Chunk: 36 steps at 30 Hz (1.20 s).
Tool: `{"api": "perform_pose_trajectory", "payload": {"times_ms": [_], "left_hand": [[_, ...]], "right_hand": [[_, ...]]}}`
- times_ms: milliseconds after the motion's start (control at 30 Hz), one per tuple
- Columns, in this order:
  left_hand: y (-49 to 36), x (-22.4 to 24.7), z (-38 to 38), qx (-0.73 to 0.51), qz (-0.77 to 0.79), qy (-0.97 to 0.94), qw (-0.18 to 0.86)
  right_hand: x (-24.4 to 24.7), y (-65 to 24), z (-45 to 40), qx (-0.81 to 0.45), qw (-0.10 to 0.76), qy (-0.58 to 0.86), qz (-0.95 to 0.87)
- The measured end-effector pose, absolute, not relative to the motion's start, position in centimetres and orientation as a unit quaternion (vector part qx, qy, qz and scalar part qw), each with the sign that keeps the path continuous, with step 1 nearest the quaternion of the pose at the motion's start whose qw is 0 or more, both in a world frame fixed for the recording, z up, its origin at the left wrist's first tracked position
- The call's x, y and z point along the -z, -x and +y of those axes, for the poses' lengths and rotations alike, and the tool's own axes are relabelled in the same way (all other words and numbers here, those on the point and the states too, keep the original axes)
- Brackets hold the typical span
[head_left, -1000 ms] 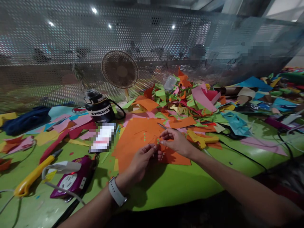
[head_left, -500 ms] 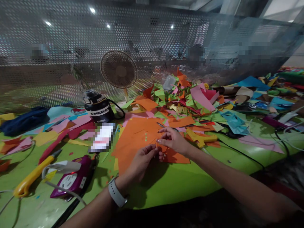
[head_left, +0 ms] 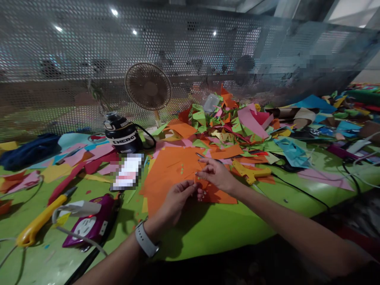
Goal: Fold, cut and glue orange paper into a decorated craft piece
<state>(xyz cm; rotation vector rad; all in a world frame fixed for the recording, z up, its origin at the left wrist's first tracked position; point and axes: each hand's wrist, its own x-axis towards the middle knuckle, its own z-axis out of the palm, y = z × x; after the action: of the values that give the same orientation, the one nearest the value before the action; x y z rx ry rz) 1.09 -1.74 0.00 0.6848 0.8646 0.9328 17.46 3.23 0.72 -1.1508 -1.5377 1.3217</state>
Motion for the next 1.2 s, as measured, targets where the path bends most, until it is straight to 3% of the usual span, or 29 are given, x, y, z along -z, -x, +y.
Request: {"api": "perform_pose_trajectory", "payload": {"times_ms": [567,833,1000,1100,1200], "left_hand": [[-1.0,0.1,-1.9,-0.417,0.368,-0.303,0.774],[-1.1,-0.6,-1.9,-0.426,0.396,-0.265,0.769],[-0.8,-0.3,-1.5,-0.438,0.391,-0.259,0.767],[-0.6,0.0,-1.2,-0.442,0.399,-0.26,0.76],[-0.4,0.0,-0.9,-0.44,0.405,-0.264,0.756]], "right_hand": [[-1.3,-17.4,3.2,-0.526,0.364,0.475,-0.604],[-2.7,-19.8,2.9,-0.524,0.408,0.468,-0.583],[-3.9,-25.4,1.3,-0.367,0.341,0.516,-0.695],[-4.4,-30.1,0.5,-0.149,0.24,0.547,-0.788],[-3.8,-33.7,0.1,-0.026,0.131,0.541,-0.831]]}}
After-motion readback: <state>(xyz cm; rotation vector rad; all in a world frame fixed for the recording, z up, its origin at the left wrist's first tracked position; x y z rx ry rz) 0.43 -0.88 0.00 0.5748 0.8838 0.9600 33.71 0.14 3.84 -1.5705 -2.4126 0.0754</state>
